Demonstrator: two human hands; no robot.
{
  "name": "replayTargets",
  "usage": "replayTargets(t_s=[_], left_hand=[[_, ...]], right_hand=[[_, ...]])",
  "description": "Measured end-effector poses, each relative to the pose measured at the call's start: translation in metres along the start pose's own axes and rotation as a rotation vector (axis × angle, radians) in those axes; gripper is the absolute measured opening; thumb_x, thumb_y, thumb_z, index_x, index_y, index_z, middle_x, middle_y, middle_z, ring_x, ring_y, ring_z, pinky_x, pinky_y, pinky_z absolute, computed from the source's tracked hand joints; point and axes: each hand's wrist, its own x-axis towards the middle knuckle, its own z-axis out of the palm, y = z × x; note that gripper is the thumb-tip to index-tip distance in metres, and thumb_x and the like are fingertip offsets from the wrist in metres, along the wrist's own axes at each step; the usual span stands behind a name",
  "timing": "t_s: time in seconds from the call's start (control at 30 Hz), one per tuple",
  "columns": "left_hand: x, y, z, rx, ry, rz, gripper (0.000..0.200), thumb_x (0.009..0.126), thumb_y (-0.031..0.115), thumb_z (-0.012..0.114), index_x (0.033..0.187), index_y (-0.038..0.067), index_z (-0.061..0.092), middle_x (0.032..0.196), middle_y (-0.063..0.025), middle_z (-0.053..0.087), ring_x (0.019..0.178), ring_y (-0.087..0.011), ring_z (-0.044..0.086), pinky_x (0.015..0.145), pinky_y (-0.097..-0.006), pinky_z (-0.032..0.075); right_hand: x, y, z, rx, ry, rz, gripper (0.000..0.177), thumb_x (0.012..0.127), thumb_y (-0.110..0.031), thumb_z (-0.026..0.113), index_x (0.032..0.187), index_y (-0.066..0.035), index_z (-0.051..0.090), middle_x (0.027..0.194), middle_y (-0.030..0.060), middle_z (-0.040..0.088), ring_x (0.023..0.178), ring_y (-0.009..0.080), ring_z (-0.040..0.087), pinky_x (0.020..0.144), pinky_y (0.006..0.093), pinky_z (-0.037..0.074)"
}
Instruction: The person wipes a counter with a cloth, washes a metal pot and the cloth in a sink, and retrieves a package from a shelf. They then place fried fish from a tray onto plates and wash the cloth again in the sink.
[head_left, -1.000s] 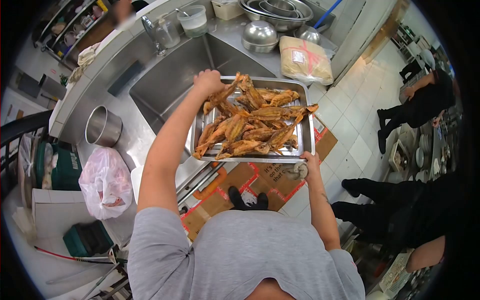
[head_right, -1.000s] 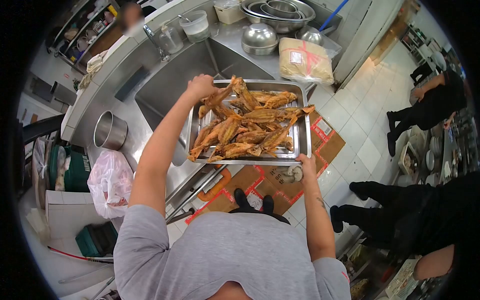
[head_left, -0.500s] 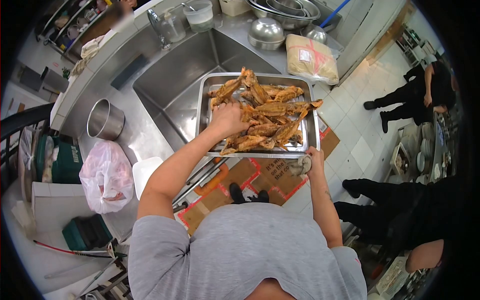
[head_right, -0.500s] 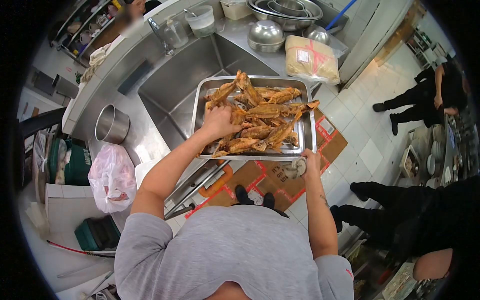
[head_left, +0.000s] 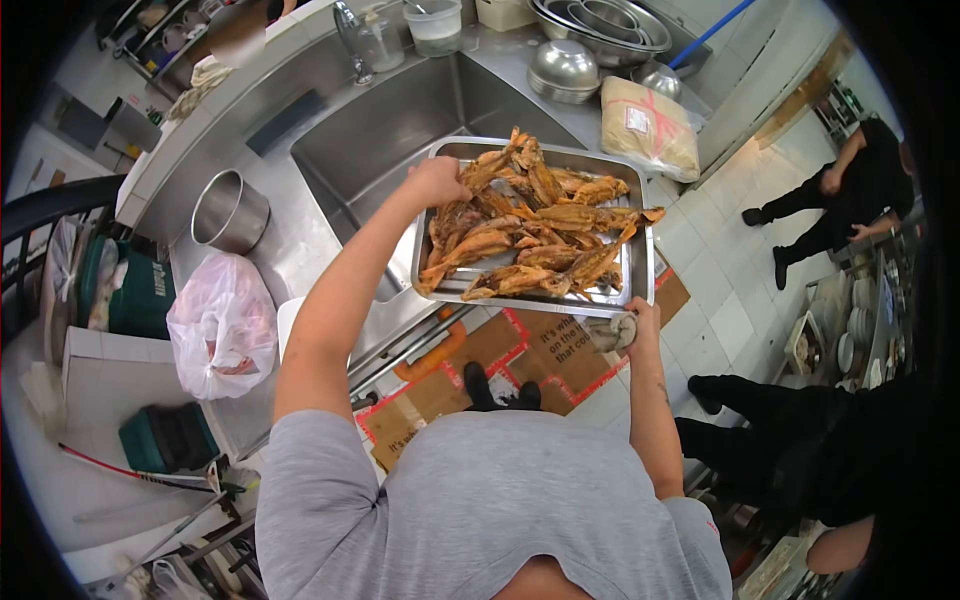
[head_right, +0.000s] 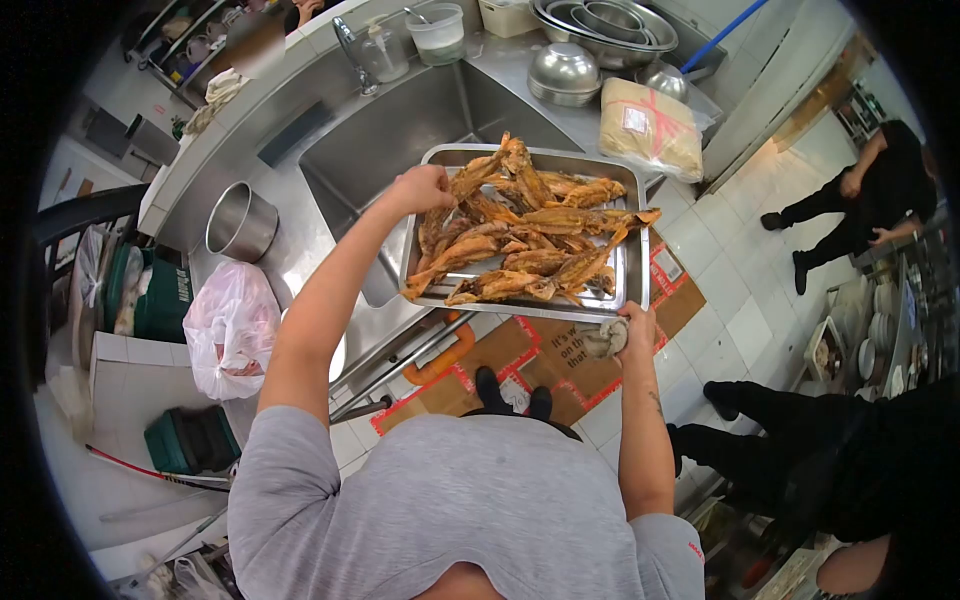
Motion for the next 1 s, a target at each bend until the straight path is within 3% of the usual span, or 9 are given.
replayTargets(t_s=[0.07,0.17,0.23,0.33,0.43,0.63,0.77,0.87,1.0], left_hand=[[-0.019,0.015,0.004,0.164,0.148,0.024,0.033,0.066,0.03,0.066,0.083,0.002,0.059,0.091,-0.0161,0.058,0.093,-0.0291,0.054,0.078,-0.0396,0.044],[-0.054,0.042,0.0,0.216,0.02,0.079,0.027,0.069,0.026,0.063,0.082,0.003,0.059,0.093,-0.0148,0.057,0.098,-0.0288,0.051,0.08,-0.042,0.041],[-0.089,0.056,0.006,0.354,-0.173,0.064,0.023,0.069,0.023,0.062,0.08,0.003,0.059,0.094,-0.0132,0.057,0.098,-0.0291,0.05,0.079,-0.0409,0.041],[-0.113,0.034,0.039,0.47,-0.035,0.129,0.022,0.068,0.022,0.062,0.079,0.003,0.06,0.093,-0.0117,0.058,0.096,-0.0286,0.052,0.08,-0.039,0.041],[-0.119,0.031,0.036,0.429,0.099,0.132,0.019,0.069,0.019,0.059,0.076,0.001,0.061,0.088,-0.0134,0.06,0.089,-0.0305,0.055,0.076,-0.0397,0.044],[-0.113,0.023,-0.029,0.095,-0.13,-0.056,0.016,0.071,0.016,0.055,0.073,0.001,0.062,0.076,-0.0195,0.059,0.078,-0.0359,0.056,0.065,-0.0443,0.046],[-0.16,0.002,-0.077,0.145,0.09,-0.016,0.016,0.075,0.015,0.055,0.075,-0.001,0.061,0.072,-0.0185,0.056,0.074,-0.0353,0.054,0.068,-0.0431,0.043],[-0.224,-0.003,-0.101,0.137,0.27,-0.199,0.017,0.077,0.014,0.057,0.072,-0.002,0.058,0.068,-0.0186,0.054,0.069,-0.0346,0.051,0.064,-0.0429,0.039],[-0.3,-0.024,-0.062,0.263,0.417,-0.43,0.014,0.078,0.01,0.056,0.071,-0.002,0.057,0.071,-0.019,0.052,0.07,-0.0349,0.049,0.062,-0.0433,0.038]], right_hand=[[0.0,-0.001,0.0,-0.002,-0.01,0.013,0.009,0.06,-0.003,0.051,0.068,0.0,0.048,0.061,0.0053,0.046,0.049,0.0196,0.049,0.045,0.032,0.043],[-0.004,-0.005,0.003,-0.002,0.009,0.03,0.009,0.06,-0.002,0.051,0.068,-0.001,0.047,0.06,0.0058,0.045,0.049,0.0199,0.048,0.044,0.032,0.043],[-0.009,-0.01,0.005,-0.011,0.022,0.031,0.01,0.059,-0.002,0.051,0.068,-0.001,0.046,0.061,0.0065,0.045,0.049,0.02,0.048,0.044,0.0323,0.043],[-0.009,-0.012,0.008,-0.02,0.054,0.017,0.011,0.059,-0.002,0.051,0.069,-0.001,0.045,0.062,0.0077,0.046,0.049,0.0204,0.048,0.045,0.0331,0.044],[-0.004,-0.006,0.006,-0.008,0.111,0.016,0.012,0.059,-0.002,0.051,0.07,0.0,0.045,0.063,0.0083,0.046,0.05,0.0209,0.049,0.046,0.0337,0.044],[-0.004,-0.007,0.005,-0.017,0.023,0.049,0.015,0.058,-0.001,0.051,0.073,0.002,0.047,0.064,0.0082,0.047,0.052,0.0219,0.05,0.049,0.0341,0.046],[-0.003,-0.005,0.006,-0.065,0.064,0.011,0.011,0.059,-0.002,0.05,0.069,0.001,0.046,0.063,0.0068,0.046,0.051,0.0214,0.05,0.047,0.0328,0.044],[0.014,0.007,-0.008,-0.056,0.045,0.026,0.01,0.06,-0.001,0.049,0.069,0.001,0.046,0.063,0.006,0.045,0.052,0.0206,0.05,0.048,0.0326,0.044],[0.02,0.013,-0.012,-0.019,0.042,0.018,0.01,0.06,-0.001,0.049,0.069,0.001,0.047,0.062,0.0058,0.045,0.051,0.02,0.049,0.048,0.0331,0.044]])
